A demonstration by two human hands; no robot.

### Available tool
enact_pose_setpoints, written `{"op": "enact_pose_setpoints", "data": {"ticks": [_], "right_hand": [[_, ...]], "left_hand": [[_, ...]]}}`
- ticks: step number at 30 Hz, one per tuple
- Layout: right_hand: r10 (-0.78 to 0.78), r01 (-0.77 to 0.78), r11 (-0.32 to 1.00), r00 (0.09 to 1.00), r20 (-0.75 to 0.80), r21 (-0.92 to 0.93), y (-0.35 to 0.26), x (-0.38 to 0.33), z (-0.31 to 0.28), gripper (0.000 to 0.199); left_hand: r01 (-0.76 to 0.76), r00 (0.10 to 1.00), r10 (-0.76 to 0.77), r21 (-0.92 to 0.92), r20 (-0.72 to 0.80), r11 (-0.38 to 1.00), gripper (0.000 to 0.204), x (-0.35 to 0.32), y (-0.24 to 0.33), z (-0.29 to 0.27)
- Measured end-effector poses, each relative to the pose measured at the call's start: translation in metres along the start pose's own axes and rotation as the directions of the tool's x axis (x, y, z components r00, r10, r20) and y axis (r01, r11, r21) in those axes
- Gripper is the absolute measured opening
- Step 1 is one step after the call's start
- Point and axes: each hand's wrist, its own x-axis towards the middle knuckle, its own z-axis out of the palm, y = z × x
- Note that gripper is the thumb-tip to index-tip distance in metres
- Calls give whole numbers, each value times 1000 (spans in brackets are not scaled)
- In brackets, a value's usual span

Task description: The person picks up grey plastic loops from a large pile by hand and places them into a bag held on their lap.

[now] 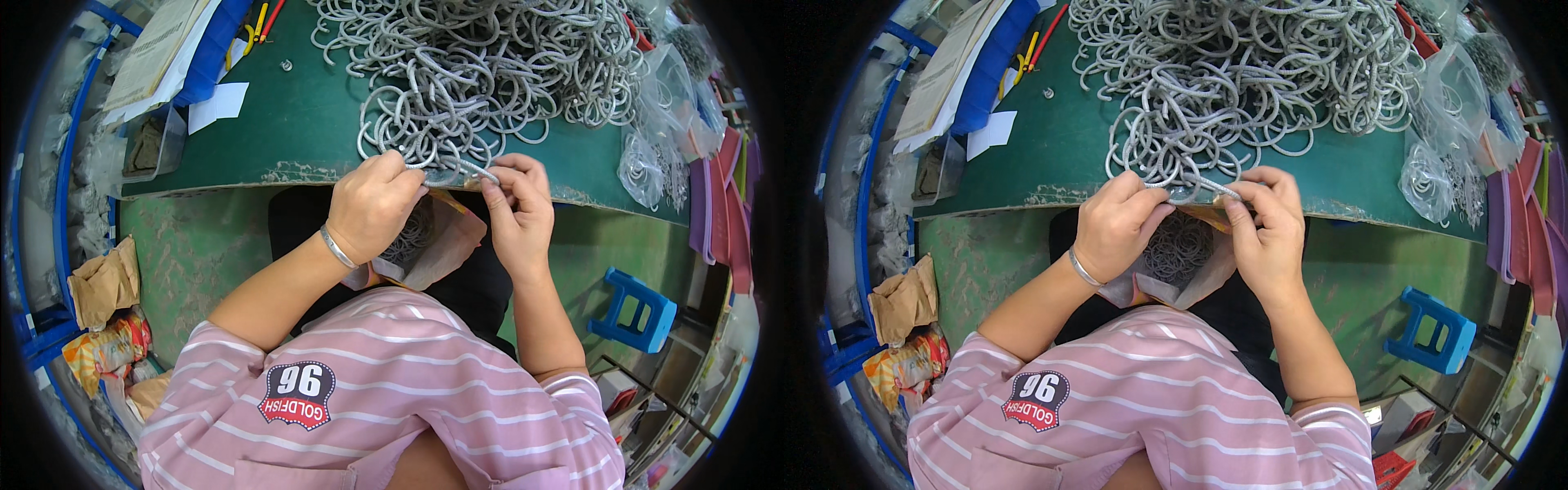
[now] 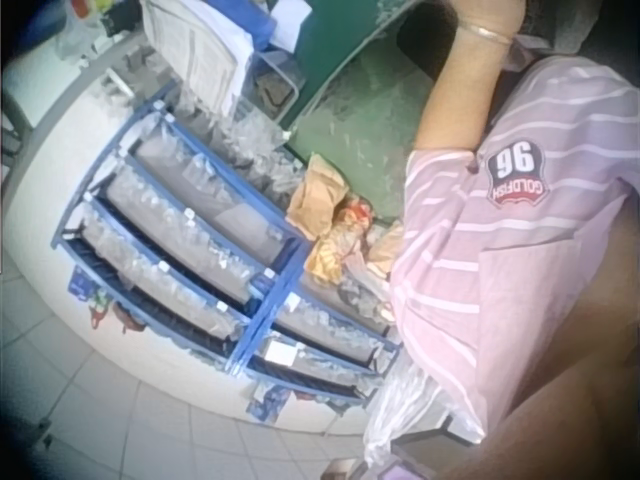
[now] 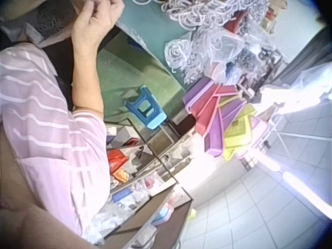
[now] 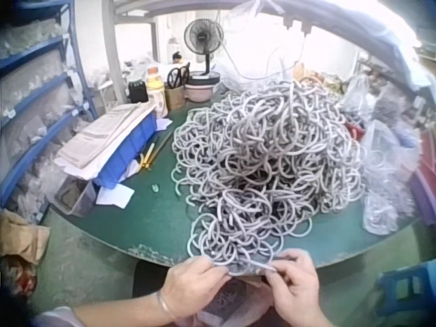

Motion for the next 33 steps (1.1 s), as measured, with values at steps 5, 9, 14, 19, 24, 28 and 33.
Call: {"op": "enact_pose_setpoints", "data": {"ticks": [5,9,14,19,24,28,33], "right_hand": [[6,-20,993,993,120,116,-1,4,2,8],[168,-191,771,981,96,608,-13,8,14,6],[174,-182,528,979,104,829,-23,23,32,9],[187,-280,690,960,210,667,-31,26,49,9],[273,-128,608,960,-55,783,-28,37,42,8],[211,-339,634,941,266,695,-14,25,2,11],[79,-206,967,805,589,152,-12,-3,1,15]], "left_hand": [[-52,997,43,-146,-62,988,18,2,-9,-9],[-81,967,44,-137,-251,987,18,16,-12,-30],[148,938,-250,-374,-240,916,14,16,-13,-33],[109,981,-147,-265,-127,958,10,17,-13,-25],[572,708,-676,-729,205,377,6,13,-18,-36],[537,583,-694,-842,423,-62,15,3,-43,-51],[537,600,-672,-841,433,-63,18,-5,-44,-49]]}}
